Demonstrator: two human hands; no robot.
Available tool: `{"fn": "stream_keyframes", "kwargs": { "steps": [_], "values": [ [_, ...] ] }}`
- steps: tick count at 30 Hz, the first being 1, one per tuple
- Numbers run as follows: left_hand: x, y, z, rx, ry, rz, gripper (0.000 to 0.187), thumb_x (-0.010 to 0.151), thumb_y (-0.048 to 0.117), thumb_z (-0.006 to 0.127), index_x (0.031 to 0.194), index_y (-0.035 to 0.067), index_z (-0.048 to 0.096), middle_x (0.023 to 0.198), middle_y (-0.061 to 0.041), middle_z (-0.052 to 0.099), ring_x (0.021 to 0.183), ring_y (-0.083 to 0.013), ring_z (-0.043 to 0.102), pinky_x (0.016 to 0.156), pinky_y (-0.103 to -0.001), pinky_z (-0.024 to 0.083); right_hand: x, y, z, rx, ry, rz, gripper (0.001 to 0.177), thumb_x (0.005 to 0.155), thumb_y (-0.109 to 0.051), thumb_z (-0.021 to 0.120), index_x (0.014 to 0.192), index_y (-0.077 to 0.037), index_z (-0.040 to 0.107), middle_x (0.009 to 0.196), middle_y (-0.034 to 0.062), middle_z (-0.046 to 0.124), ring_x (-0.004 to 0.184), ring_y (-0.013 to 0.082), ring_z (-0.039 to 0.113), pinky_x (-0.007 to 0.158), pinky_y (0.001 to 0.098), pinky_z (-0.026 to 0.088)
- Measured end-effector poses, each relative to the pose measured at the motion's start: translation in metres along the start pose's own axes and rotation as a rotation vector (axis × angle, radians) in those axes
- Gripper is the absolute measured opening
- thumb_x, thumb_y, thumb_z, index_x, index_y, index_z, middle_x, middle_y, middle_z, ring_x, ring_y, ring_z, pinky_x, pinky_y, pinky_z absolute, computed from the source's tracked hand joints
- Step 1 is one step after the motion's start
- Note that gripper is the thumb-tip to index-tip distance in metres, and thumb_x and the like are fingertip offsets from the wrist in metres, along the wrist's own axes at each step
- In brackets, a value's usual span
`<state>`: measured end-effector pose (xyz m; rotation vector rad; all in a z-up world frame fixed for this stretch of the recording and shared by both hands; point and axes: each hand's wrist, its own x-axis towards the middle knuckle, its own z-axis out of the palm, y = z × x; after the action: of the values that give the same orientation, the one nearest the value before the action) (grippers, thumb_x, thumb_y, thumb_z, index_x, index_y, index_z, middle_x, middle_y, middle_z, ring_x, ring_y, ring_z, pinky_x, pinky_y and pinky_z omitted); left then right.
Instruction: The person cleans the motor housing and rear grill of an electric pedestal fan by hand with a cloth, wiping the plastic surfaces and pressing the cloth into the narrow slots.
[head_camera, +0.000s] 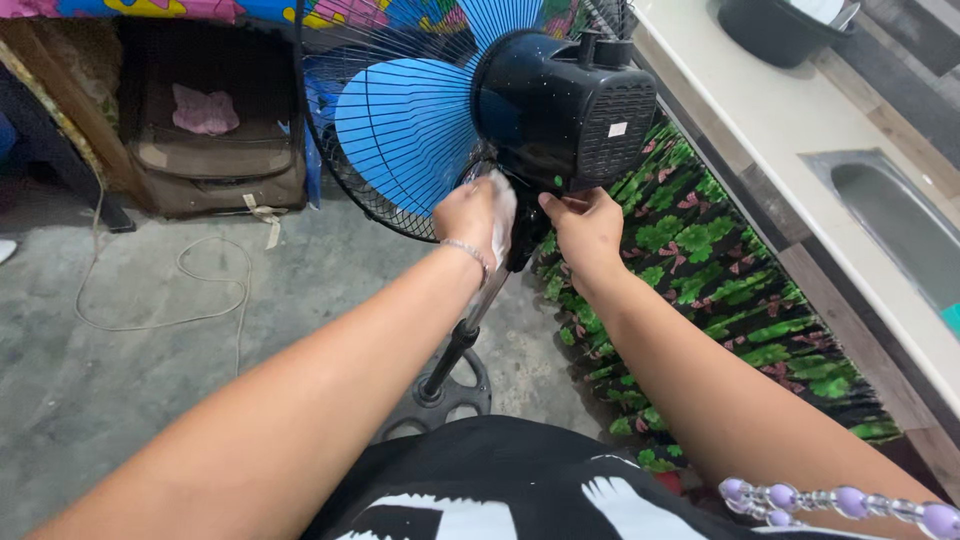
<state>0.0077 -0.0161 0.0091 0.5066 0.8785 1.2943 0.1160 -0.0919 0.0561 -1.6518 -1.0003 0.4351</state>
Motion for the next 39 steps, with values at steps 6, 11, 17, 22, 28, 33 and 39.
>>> {"fn": "stream_keyframes", "kwargs": {
  "steps": [6, 11, 17, 22, 28, 33, 39],
  "values": [
    [0.019, -0.015, 0.013, 0.130, 0.083, -0.003, 0.025, 0.082, 0.010, 0.075, 0.104, 0.000, 0.075, 0.095, -0.015, 0.078, 0.080, -0.0248, 0.075, 0.076, -0.038, 0.060, 0.004, 0.006, 0.000, -0.035, 0.021, -0.057, 0.032, 0.081, -0.016, 0.083, 0.101, 0.004, 0.068, 0.097, 0.0089, 0.074, 0.086, 0.0137, 0.067, 0.079, 0.0292, 0.053],
    [0.079, -0.037, 0.017, -0.159, -0.188, -0.619, 0.029, 0.085, 0.027, 0.074, 0.103, 0.005, 0.073, 0.104, -0.011, 0.078, 0.095, -0.0268, 0.072, 0.092, -0.044, 0.056, 0.002, 0.000, -0.001, -0.105, 0.041, -0.006, 0.033, 0.080, -0.018, 0.083, 0.100, 0.004, 0.069, 0.096, 0.0106, 0.076, 0.085, 0.0150, 0.068, 0.076, 0.0304, 0.053],
    [0.093, -0.029, 0.022, -0.235, -0.086, -0.953, 0.033, 0.091, 0.039, 0.072, 0.100, 0.008, 0.074, 0.106, -0.006, 0.077, 0.099, -0.0231, 0.071, 0.092, -0.039, 0.054, 0.001, -0.003, 0.000, -0.074, 0.038, -0.014, 0.033, 0.078, -0.017, 0.082, 0.099, 0.005, 0.070, 0.094, 0.0123, 0.076, 0.083, 0.0164, 0.069, 0.075, 0.0317, 0.054],
    [0.074, -0.029, 0.024, -0.327, -0.080, -0.840, 0.028, 0.089, 0.033, 0.072, 0.098, 0.007, 0.076, 0.102, -0.008, 0.078, 0.094, -0.0225, 0.072, 0.088, -0.037, 0.055, -0.003, -0.008, 0.000, -0.098, 0.054, -0.023, 0.033, 0.078, -0.017, 0.083, 0.099, 0.004, 0.070, 0.095, 0.0115, 0.076, 0.085, 0.0158, 0.069, 0.077, 0.0308, 0.054],
    [0.031, -0.017, 0.032, 0.125, 0.242, -0.135, 0.022, 0.086, 0.024, 0.071, 0.096, 0.006, 0.079, 0.097, -0.010, 0.079, 0.088, -0.0219, 0.074, 0.084, -0.036, 0.057, -0.006, -0.011, -0.002, -0.166, 0.057, 0.002, 0.035, 0.079, -0.020, 0.083, 0.099, 0.004, 0.070, 0.095, 0.0113, 0.076, 0.085, 0.0158, 0.069, 0.077, 0.0319, 0.055],
    [0.026, -0.010, 0.034, 0.274, 0.248, -0.046, 0.019, 0.084, 0.018, 0.070, 0.095, 0.006, 0.081, 0.093, -0.011, 0.080, 0.083, -0.0213, 0.075, 0.080, -0.035, 0.058, 0.000, -0.001, 0.001, -0.133, 0.099, -0.021, 0.035, 0.076, -0.019, 0.085, 0.099, 0.003, 0.070, 0.095, 0.0105, 0.076, 0.086, 0.0153, 0.070, 0.079, 0.0303, 0.054],
    [-0.013, -0.016, 0.013, 0.423, 0.024, 0.177, 0.018, 0.079, 0.017, 0.076, 0.093, 0.007, 0.082, 0.086, -0.012, 0.080, 0.076, -0.0205, 0.075, 0.075, -0.034, 0.058, 0.003, 0.006, 0.002, -0.117, 0.093, -0.097, 0.029, 0.078, -0.018, 0.082, 0.098, 0.001, 0.070, 0.094, 0.0097, 0.077, 0.086, 0.0150, 0.071, 0.078, 0.0306, 0.055]
  ]
}}
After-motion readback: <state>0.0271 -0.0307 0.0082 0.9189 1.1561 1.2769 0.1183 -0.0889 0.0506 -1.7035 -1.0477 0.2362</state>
